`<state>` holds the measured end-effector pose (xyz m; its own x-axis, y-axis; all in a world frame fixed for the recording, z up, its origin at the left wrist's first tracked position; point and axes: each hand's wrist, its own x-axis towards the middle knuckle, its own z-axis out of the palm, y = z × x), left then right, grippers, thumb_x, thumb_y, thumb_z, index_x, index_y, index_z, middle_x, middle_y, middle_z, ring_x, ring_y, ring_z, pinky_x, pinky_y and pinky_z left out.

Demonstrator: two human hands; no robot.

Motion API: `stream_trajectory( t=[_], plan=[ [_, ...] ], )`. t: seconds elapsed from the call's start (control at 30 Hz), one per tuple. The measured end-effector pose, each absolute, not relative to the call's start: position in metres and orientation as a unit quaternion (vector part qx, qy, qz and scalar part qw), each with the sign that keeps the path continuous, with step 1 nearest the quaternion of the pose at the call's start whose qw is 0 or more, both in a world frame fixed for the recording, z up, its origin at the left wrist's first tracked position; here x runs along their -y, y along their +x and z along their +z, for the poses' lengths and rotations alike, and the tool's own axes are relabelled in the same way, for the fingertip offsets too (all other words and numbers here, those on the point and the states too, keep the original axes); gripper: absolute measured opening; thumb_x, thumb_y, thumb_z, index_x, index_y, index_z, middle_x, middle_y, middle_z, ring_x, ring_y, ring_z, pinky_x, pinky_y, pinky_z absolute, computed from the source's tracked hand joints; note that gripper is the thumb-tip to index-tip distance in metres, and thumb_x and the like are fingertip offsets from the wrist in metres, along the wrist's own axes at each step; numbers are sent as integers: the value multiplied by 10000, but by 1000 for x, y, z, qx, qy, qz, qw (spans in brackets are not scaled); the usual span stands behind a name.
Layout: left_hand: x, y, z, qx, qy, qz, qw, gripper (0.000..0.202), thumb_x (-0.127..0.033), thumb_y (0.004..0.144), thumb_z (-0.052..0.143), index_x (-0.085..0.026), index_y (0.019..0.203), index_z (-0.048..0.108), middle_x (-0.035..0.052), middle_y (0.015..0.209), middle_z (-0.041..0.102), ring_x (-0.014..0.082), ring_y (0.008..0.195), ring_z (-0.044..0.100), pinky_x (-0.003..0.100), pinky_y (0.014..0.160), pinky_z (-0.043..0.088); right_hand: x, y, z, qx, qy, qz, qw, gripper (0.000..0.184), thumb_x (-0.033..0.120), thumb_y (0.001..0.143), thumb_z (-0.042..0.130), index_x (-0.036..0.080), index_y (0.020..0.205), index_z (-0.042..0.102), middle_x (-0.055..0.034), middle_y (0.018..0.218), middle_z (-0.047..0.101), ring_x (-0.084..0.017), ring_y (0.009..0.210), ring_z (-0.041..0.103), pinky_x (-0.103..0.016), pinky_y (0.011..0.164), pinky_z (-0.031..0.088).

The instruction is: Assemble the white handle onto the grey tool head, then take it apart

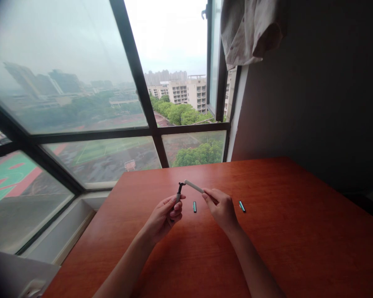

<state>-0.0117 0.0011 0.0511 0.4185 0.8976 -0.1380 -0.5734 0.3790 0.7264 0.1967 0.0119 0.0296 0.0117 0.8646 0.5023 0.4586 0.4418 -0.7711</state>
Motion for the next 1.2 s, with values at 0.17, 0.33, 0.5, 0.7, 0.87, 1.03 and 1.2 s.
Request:
stream_trajectory(
  t=[0.17,0.33,0.5,0.7,0.87,1.03,1.2],
  plan=[
    [-1,-12,52,-267,305,473,782,287,-325,825,661,-95,997,653,-26,663,420,18,502,300,152,471,246,-12,197,28,668,-490,210,519,226,326,869,558,173,942,707,-74,864,705,-199,770,651,-276,672,496],
    [1,-10,51,-277,320,454,784,295,-348,821,662,-102,984,658,-21,667,432,25,511,314,161,477,242,-10,194,30,670,-484,222,517,248,352,873,546,173,934,706,-63,822,696,-193,734,639,-272,642,487],
    [2,-9,51,-296,337,415,792,325,-382,810,665,-90,953,668,-16,653,442,27,501,308,172,471,220,-8,193,35,694,-467,231,497,278,359,899,507,172,975,699,-53,748,655,-175,662,596,-264,590,459],
    [1,-12,53,-300,333,439,779,329,-377,798,680,-99,973,659,-20,660,434,31,509,310,172,474,224,-11,199,35,703,-470,199,496,282,363,897,506,178,980,702,-67,774,680,-190,688,611,-283,627,481],
    [-1,-13,53,-297,330,459,770,327,-381,786,690,-111,966,647,-24,660,440,34,505,321,176,474,237,-12,201,33,690,-485,204,496,275,360,888,518,173,959,707,-76,821,695,-199,724,633,-283,644,488],
    [-4,-13,50,-309,349,492,735,315,-363,771,707,-113,960,664,-1,689,490,55,560,395,189,527,289,-14,199,27,640,-502,276,511,328,410,859,545,143,940,717,-61,728,690,-197,677,641,-269,600,497],
    [-7,-10,44,-347,375,502,697,334,-372,724,744,-122,939,691,23,709,540,87,618,436,221,596,322,-12,194,27,629,-494,317,510,378,440,857,535,124,947,723,-49,676,669,-187,648,624,-262,580,485]
  ],
)
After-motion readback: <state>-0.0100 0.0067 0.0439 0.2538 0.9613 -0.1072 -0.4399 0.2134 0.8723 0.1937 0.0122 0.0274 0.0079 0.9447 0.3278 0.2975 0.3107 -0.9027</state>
